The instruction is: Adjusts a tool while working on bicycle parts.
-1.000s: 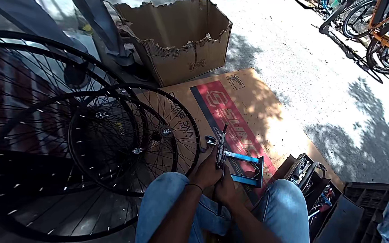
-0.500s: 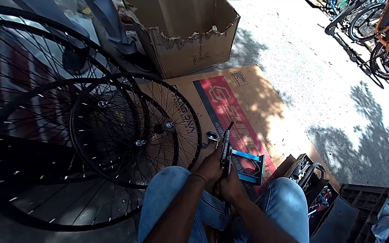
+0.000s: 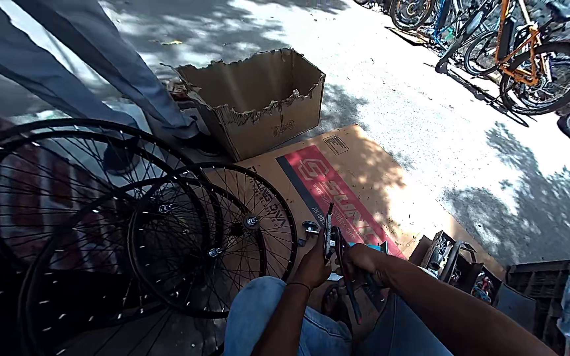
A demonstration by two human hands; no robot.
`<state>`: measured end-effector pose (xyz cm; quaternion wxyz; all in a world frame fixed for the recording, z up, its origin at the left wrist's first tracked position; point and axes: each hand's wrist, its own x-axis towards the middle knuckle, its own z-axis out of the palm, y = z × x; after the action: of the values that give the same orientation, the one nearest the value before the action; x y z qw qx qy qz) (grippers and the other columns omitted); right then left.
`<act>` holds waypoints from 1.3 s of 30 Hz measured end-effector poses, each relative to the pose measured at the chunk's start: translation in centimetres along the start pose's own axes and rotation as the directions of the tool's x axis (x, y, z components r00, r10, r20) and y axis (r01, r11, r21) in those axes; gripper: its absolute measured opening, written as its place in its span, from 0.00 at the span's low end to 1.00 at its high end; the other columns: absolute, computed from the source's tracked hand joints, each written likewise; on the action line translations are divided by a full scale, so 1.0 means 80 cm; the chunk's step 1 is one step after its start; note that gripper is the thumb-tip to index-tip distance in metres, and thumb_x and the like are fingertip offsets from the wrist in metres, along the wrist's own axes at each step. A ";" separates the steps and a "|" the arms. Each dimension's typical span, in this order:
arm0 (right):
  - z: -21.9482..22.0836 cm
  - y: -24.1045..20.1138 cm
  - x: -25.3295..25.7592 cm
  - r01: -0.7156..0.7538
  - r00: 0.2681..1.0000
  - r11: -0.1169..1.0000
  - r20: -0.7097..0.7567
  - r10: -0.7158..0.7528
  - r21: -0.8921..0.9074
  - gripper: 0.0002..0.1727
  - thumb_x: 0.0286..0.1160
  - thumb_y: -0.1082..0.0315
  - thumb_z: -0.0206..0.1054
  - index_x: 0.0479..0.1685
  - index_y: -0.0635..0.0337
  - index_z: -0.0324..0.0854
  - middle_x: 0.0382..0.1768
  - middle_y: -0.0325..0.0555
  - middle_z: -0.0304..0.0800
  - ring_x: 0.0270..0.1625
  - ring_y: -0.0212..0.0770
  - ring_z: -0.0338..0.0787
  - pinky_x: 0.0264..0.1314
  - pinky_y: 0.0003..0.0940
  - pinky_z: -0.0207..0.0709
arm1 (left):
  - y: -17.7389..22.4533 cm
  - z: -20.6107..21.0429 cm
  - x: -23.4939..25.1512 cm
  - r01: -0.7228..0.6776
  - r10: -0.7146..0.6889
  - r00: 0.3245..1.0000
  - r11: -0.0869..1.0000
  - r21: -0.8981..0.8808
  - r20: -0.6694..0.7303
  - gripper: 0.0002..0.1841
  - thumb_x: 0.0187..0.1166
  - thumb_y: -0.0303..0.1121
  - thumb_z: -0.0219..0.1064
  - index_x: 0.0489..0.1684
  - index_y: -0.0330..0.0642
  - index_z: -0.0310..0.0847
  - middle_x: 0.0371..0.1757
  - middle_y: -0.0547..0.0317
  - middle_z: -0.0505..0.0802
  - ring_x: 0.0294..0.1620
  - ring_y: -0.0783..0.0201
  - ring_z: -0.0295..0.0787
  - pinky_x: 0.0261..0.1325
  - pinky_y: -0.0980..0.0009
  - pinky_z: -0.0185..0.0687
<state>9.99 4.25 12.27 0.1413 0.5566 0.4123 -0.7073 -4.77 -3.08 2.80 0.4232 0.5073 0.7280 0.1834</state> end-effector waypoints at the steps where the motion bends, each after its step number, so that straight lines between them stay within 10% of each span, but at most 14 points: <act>1: 0.007 0.014 0.003 0.045 0.999 0.999 -0.022 -0.045 -0.024 0.17 0.88 0.64 0.52 0.68 0.59 0.72 0.43 0.48 0.89 0.38 0.44 0.92 0.40 0.43 0.89 | 0.001 0.003 -0.001 0.015 -0.015 1.000 1.000 0.002 -0.008 0.65 0.62 0.29 0.77 0.98 0.54 0.22 0.70 0.46 0.87 0.62 0.48 0.90 0.69 0.47 0.83; 6: 0.039 0.077 0.046 0.303 0.918 0.899 -0.156 -0.364 -0.315 0.24 0.78 0.67 0.61 0.73 0.61 0.70 0.49 0.52 0.87 0.46 0.45 0.89 0.51 0.47 0.83 | 0.013 0.006 -0.005 0.054 -0.054 0.998 0.998 0.017 -0.014 0.64 0.63 0.24 0.75 0.98 0.55 0.22 0.72 0.41 0.85 0.64 0.44 0.89 0.70 0.44 0.81; 15: 0.082 0.128 0.141 0.632 0.652 0.742 -0.363 -0.665 -0.223 0.36 0.63 0.73 0.67 0.79 0.66 0.65 0.55 0.52 0.90 0.57 0.39 0.91 0.63 0.41 0.86 | 0.016 0.001 -0.007 0.069 -0.069 0.998 0.996 0.051 0.013 0.65 0.65 0.29 0.77 0.97 0.55 0.19 0.75 0.43 0.83 0.69 0.46 0.86 0.74 0.46 0.80; 33: 0.054 0.131 0.120 0.572 0.759 0.757 -0.147 -0.635 -0.317 0.53 0.59 0.76 0.66 0.94 0.61 0.44 0.69 0.53 0.83 0.68 0.39 0.87 0.71 0.40 0.83 | 0.013 -0.002 -0.008 0.055 -0.055 0.998 0.998 0.012 0.004 0.65 0.64 0.28 0.78 0.98 0.58 0.21 0.67 0.44 0.88 0.62 0.45 0.89 0.67 0.43 0.83; 39: 0.064 0.132 0.125 0.546 0.713 0.766 -0.292 -0.638 -0.339 0.41 0.60 0.76 0.64 0.83 0.62 0.62 0.56 0.50 0.89 0.57 0.39 0.91 0.62 0.42 0.86 | 0.019 -0.004 -0.011 0.070 -0.071 0.997 0.997 0.014 0.014 0.66 0.63 0.25 0.76 0.98 0.59 0.20 0.68 0.44 0.87 0.64 0.45 0.89 0.68 0.43 0.82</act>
<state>10.06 -3.50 -1.06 -0.1167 0.5029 0.6673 -0.5369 -4.07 -3.21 4.43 0.4310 0.4855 0.7437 0.1596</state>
